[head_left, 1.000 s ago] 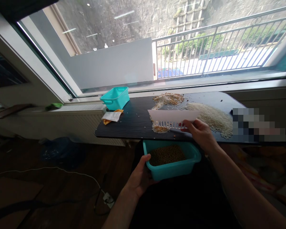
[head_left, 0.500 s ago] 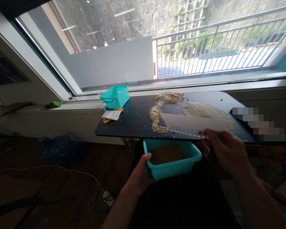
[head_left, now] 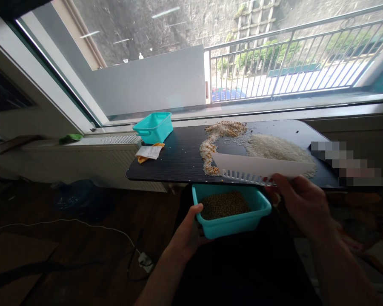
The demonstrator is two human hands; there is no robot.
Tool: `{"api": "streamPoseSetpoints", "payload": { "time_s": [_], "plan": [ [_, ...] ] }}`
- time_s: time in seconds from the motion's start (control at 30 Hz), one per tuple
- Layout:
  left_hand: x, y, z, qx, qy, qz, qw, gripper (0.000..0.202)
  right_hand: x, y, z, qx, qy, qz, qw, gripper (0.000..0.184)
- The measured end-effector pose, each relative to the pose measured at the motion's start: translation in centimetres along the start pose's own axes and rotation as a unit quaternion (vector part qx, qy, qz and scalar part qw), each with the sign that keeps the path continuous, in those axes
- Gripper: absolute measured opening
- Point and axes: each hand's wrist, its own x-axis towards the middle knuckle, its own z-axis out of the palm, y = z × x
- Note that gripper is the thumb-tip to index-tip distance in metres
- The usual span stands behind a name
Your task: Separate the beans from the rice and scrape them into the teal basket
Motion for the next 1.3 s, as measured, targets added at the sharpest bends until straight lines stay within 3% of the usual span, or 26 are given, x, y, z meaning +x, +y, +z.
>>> {"api": "streamPoseSetpoints", "payload": {
  "time_s": [0.27,0.5,0.83,1.3],
  "plan": [
    [-0.3,0.1,-0.2,0.004,0.015,0.005,1.0,0.062,1.9,1.0,2.5,0.035,-0.019,-0.018,0.999,0.022],
    [-0.2,0.2,-0.3,-0.012,0.021,0.005,1.0,0.064,1.1,1.7,1.6,0.028,-0.007,-0.016,0.999,0.024],
    [-0.3,0.3,-0.1,-0.019,0.031,0.001,0.999,0.06,1.3,2.7,2.1,0.035,-0.012,-0.003,0.999,0.026],
    [-0.2,0.1,-0.3,-0.016,0.023,0.003,1.0,0.062,-0.6,0.7,0.2,-0.014,-0.009,0.016,1.0,0.024]
  ]
}}
